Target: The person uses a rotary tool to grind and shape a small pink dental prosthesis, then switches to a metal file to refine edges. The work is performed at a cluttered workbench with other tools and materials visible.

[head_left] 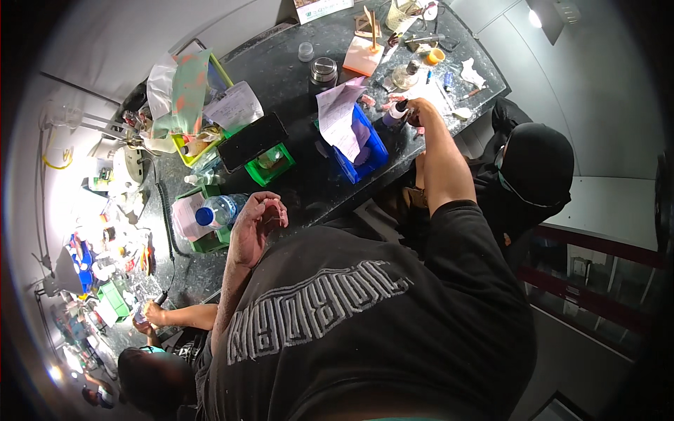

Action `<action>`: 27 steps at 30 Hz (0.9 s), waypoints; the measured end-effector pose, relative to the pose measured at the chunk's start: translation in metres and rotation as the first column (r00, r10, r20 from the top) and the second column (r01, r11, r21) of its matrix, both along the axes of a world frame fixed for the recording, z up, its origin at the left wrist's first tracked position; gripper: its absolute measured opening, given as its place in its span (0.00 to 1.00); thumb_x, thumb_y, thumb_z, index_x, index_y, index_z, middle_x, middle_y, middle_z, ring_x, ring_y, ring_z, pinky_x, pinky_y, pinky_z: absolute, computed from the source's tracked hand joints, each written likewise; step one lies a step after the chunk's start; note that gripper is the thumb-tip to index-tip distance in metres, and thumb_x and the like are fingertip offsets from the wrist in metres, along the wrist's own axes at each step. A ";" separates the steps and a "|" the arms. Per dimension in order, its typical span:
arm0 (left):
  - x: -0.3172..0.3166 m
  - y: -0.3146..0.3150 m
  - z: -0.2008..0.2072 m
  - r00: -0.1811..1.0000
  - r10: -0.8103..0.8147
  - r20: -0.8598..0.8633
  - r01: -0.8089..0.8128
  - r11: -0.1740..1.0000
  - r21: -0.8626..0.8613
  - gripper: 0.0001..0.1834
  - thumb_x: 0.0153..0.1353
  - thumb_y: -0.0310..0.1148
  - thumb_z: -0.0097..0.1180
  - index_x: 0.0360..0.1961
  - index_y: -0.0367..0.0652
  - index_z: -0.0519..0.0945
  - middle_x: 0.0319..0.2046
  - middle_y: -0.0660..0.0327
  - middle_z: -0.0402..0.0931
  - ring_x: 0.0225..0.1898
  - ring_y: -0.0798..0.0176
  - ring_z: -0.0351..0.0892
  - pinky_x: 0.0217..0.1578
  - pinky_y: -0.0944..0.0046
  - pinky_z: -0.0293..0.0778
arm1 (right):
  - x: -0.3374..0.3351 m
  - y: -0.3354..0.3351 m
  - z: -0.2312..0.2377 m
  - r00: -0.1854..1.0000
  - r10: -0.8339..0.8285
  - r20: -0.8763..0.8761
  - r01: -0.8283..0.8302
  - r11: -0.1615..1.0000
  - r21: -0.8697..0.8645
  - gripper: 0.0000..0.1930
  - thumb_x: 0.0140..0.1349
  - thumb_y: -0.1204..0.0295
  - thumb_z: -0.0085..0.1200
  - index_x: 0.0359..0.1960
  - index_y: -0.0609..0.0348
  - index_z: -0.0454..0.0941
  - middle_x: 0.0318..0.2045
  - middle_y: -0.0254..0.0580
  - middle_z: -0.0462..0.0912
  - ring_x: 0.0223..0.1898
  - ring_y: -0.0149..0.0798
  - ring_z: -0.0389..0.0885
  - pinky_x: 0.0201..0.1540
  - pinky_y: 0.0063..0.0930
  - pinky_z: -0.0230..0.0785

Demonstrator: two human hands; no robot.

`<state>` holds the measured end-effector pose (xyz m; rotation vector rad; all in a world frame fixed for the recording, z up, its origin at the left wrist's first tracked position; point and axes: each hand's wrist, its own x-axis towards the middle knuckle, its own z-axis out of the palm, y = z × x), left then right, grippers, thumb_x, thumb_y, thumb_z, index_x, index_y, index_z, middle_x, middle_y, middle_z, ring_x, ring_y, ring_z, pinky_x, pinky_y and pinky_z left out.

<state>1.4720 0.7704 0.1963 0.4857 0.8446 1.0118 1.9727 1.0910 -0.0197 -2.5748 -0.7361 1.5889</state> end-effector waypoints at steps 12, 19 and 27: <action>-0.008 -0.001 -0.010 0.998 0.027 0.065 -0.026 1.000 -0.003 0.15 0.71 0.37 0.47 0.50 0.37 0.72 0.39 0.52 0.78 0.39 0.60 0.79 0.44 0.62 0.76 | -0.037 -0.066 0.139 0.919 -0.234 -0.316 0.376 0.759 0.531 0.09 0.61 0.65 0.66 0.33 0.56 0.88 0.21 0.28 0.74 0.21 0.29 0.67 0.26 0.30 0.64; 0.000 0.006 -0.002 0.978 0.108 -0.177 -0.076 0.981 0.177 0.10 0.75 0.31 0.52 0.51 0.38 0.73 0.46 0.53 0.81 0.46 0.63 0.82 0.53 0.61 0.76 | -0.100 -0.176 0.303 0.892 0.276 -0.359 0.002 0.790 0.613 0.11 0.66 0.65 0.60 0.43 0.57 0.88 0.18 0.27 0.70 0.17 0.26 0.69 0.24 0.24 0.67; -0.001 -0.003 -0.001 0.956 0.132 -0.264 -0.065 0.966 0.249 0.11 0.72 0.31 0.55 0.51 0.39 0.73 0.50 0.48 0.81 0.50 0.59 0.83 0.55 0.58 0.78 | -0.228 -0.261 0.128 0.815 0.450 -0.366 -0.367 0.889 0.274 0.13 0.57 0.61 0.66 0.33 0.60 0.89 0.25 0.41 0.83 0.23 0.33 0.79 0.33 0.30 0.75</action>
